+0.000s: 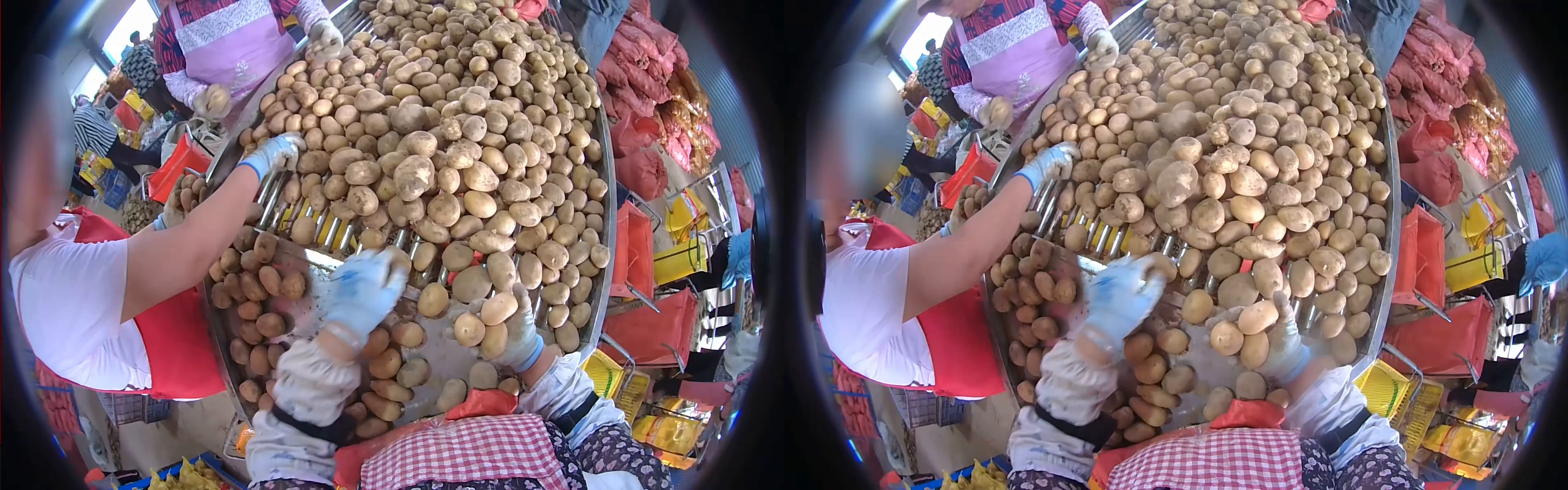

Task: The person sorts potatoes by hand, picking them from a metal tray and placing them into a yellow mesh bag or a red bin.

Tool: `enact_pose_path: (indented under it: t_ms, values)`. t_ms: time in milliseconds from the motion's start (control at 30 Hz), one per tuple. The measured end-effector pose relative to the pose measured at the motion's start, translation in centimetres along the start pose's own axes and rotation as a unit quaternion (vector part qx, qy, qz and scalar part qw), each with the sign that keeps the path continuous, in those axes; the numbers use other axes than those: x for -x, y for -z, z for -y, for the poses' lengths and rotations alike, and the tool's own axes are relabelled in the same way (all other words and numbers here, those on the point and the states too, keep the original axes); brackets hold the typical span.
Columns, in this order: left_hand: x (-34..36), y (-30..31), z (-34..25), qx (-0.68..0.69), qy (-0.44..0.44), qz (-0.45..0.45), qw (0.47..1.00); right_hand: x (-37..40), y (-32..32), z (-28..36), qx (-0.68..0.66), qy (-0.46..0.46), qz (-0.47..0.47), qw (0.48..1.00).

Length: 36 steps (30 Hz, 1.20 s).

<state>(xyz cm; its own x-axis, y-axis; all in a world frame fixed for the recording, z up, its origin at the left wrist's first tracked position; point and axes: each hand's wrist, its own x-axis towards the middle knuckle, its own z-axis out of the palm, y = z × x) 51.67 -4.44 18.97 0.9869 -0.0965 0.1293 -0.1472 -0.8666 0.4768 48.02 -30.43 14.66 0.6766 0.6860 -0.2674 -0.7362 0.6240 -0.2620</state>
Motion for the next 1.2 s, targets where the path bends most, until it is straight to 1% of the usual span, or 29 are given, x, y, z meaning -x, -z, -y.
enact_pose_path:
  t_ms: [33,67,100,133,167,200,267,300,333,367,400,467,500,533,567,600,633,667,733,800,867,933,967,1000,1067,1100,1133,1167,1200]
  values:
    - [-1.2,-2.4,0.3,-0.042,-0.055,-0.034,0.997,0.0,0.5,-0.1,-0.031,-0.013,0.012,0.999]
    - [-2.4,-5.5,1.0,-0.084,-0.109,-0.067,0.988,0.3,0.5,-0.1,-0.03,-0.014,0.015,0.999]
    - [-3.3,-7.1,0.6,-0.086,-0.109,-0.071,0.988,0.5,0.6,-0.1,-0.06,-0.015,0.023,0.998]
    - [-4.3,-8.2,-0.2,-0.141,-0.053,0.014,0.988,0.8,0.7,0.1,-0.09,-0.016,0.03,0.995]
    - [-4.7,-9.0,-0.4,-0.193,0.003,0.101,0.976,0.9,1.4,0.3,-0.022,-0.004,0.018,1.0]
    - [-4.7,-8.7,-0.3,-0.193,0.002,0.101,0.976,1.1,1.6,0.5,-0.022,-0.002,0.018,1.0]
    - [-4.2,-7.1,-0.5,-0.103,-0.024,0.077,0.991,1.5,1.9,0.8,0.046,0.065,-0.149,0.986]
    - [-3.4,-6.0,-1.5,-0.083,-0.008,0.069,0.994,1.4,1.5,1.1,0.043,0.069,-0.15,0.985]
    - [-2.3,-5.2,-2.6,-0.084,-0.013,0.075,0.994,1.2,0.8,1.3,0.002,0.047,-0.124,0.991]
    - [-0.8,-4.6,-3.8,0.046,-0.117,0.032,0.992,1.2,0.3,1.0,-0.04,0.023,-0.099,0.994]
    - [0.6,-4.5,-4.5,0.175,-0.214,-0.013,0.961,1.1,0.5,0.4,-0.045,0.023,-0.101,0.994]
    - [2.2,-5.7,-5.4,0.194,-0.271,-0.018,0.943,0.3,0.7,-0.5,-0.105,0.031,-0.077,0.991]
    - [1.6,-3.9,-5.5,0.27,-0.235,-0.008,0.934,0.3,-1.8,-0.4,-0.075,0.007,-0.046,0.996]
    - [-0.3,0.8,-7.0,0.349,0.131,0.195,0.907,0.2,0.8,-0.7,-0.065,0.01,-0.073,0.995]
    - [-0.2,-6.3,-1.0,0.258,-0.043,-0.184,0.948,0.7,0.0,-0.3,-0.098,-0.027,-0.027,0.994]
    - [-1.8,-7.1,2.8,-0.002,-0.079,-0.241,0.967,0.6,-1.0,0.0,-0.131,-0.063,0.022,0.989]
    - [-2.2,-6.2,4.7,-0.119,0.003,-0.12,0.986,0.6,-1.1,0.0,-0.112,-0.051,-0.003,0.992]
    - [-2.3,-5.6,5.0,-0.092,0.069,-0.031,0.993,0.5,-0.5,0.0,-0.102,-0.033,-0.001,0.994]
    - [-4.0,-5.6,6.6,-0.049,0.14,0.02,0.989,1.0,-1.4,0.2,-0.097,-0.016,-0.022,0.995]
    - [-5.6,-5.2,7.3,-0.036,0.178,0.057,0.982,1.3,-1.3,0.2,-0.1,0.003,-0.045,0.994]
    - [-6.1,-5.0,6.7,-0.038,0.157,0.038,0.986,1.4,-0.8,0.0,-0.098,0.021,-0.062,0.993]
    - [-5.8,-4.5,4.7,-0.076,0.166,0.16,0.97,1.6,0.2,-0.3,-0.111,0.026,0.036,0.993]
    - [-4.4,-4.6,3.8,-0.092,0.1,0.127,0.983,1.7,0.6,-0.6,-0.125,0.112,-0.046,0.985]
    - [-2.3,-5.0,3.0,-0.101,0.029,0.093,0.99,1.7,2.0,-0.6,-0.119,0.121,-0.122,0.978]
    - [1.1,-5.5,1.9,-0.093,-0.067,0.059,0.992,3.9,0.2,0.4,-0.123,0.071,-0.022,0.99]
    - [2.5,-5.7,1.0,-0.09,-0.08,0.043,0.992,5.4,-0.7,1.0,-0.142,0.046,0.1,0.984]
    - [3.9,-5.5,0.2,-0.091,-0.09,0.029,0.991,6.3,-0.9,1.5,-0.136,0.059,0.099,0.984]
    - [5.1,-4.9,-0.4,-0.078,-0.092,0.034,0.992,7.1,-0.9,2.0,-0.104,0.159,0.0,0.982]
    - [6.4,-4.7,-0.7,-0.065,-0.093,0.039,0.993,7.8,-1.0,2.6,-0.071,0.255,-0.098,0.959]
